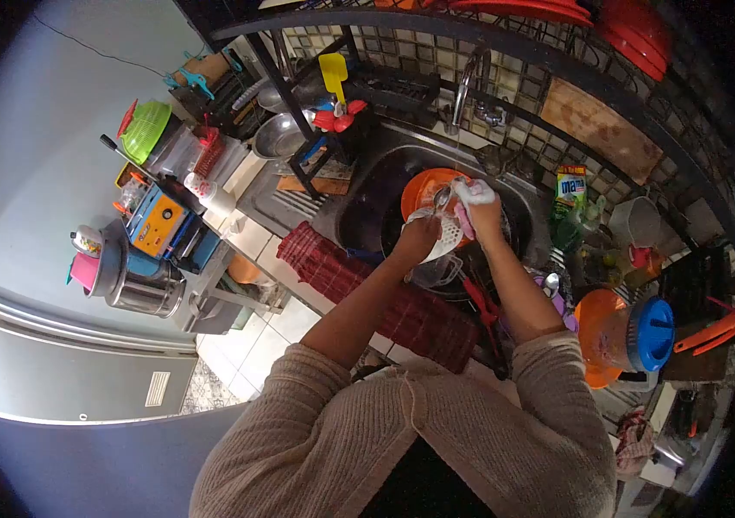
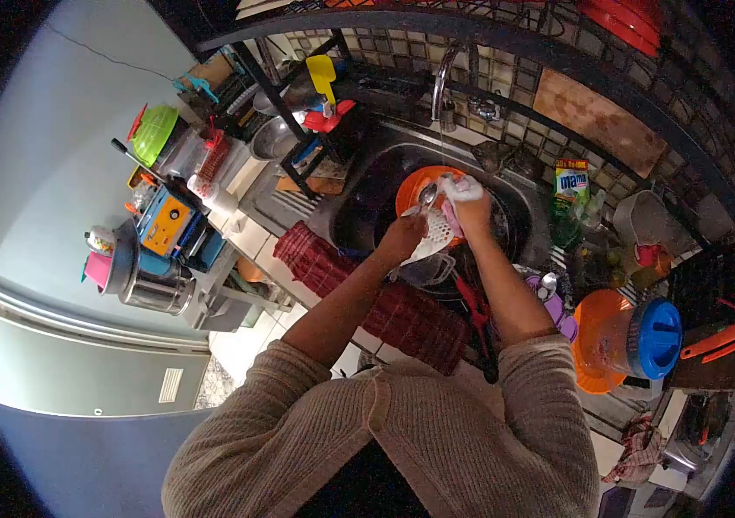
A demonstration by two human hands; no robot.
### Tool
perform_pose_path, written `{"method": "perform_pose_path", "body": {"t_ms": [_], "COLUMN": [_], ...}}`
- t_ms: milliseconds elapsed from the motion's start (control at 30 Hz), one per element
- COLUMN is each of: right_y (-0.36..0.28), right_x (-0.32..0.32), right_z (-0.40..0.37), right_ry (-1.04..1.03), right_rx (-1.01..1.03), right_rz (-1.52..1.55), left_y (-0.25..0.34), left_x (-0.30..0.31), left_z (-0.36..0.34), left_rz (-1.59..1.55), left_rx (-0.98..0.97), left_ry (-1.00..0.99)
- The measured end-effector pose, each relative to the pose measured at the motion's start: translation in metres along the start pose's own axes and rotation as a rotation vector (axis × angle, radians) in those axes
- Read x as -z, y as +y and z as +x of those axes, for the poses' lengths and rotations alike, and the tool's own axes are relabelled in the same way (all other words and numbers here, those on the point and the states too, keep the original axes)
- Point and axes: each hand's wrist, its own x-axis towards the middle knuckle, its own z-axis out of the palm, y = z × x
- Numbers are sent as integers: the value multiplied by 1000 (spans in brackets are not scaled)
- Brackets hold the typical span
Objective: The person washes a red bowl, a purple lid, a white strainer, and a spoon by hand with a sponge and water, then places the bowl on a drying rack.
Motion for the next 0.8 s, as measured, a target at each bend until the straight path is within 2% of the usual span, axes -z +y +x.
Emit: {"method": "perform_pose_path", "body": {"t_ms": [67, 100, 167, 200, 233, 300, 333, 400, 433, 467, 500, 533, 567, 600, 633, 700, 733, 767, 800], "right_y": [5, 9, 12, 13, 10, 3, -2, -12, -15, -16, -11, -8, -4, 0, 7, 25, 18, 3, -15], "right_x": [11, 18, 30, 34, 36, 41, 44, 47, 49, 51, 53, 54, 56, 58, 52, 33, 20, 7, -7], "right_z": [4, 9, 21, 23, 21, 15, 10, -4, -13, -17, -12, -7, -2, 1, 7, 24, 12, -16, -39], "right_ry": [-89, -88, -247, -245, -286, -327, -347, -365, -458, -548, -545, -447, -354, -315, -320, -206, 9, 96, 175], "right_rx": [175, 174, 282, 282, 328, 376, 365, 356, 481, 604, 605, 485, 366, 221, 222, 454, 659, 734, 930], "right_rz": [-253, -252, -351, -352, -349, -348, -432, -514, -673, -832, -833, -780, -726, -444, -445, 208, -181, -332, -492], "left_y": [-10, -13, 21, 18, 14, 6, 8, 10, 6, 4, 2, 5, 7, 9, 7, 1, -4, -6, 8], "left_x": [0, -3, 15, 10, 4, -5, -4, 2, 4, 4, 3, 1, 1, 1, 0, -7, -15, -20, -17], "left_z": [4, 3, 0, -1, -2, -4, -4, -3, 1, 1, 0, -5, -6, -6, -1, 1, 1, 0, -3], "left_rz": [325, 324, -402, -403, -283, -161, -234, -304, -556, -683, -805, -721, -679, -631, -655, -667, -162, 339, 338], "left_rx": [-525, -525, 415, 414, 143, -127, 6, 137, 369, 482, 601, 310, 166, 27, 286, 547, 134, -281, -285], "left_ry": [148, 146, -295, -296, -225, -149, -247, -345, -376, -398, -406, -295, -238, -172, -234, -296, -181, -56, -58]}}
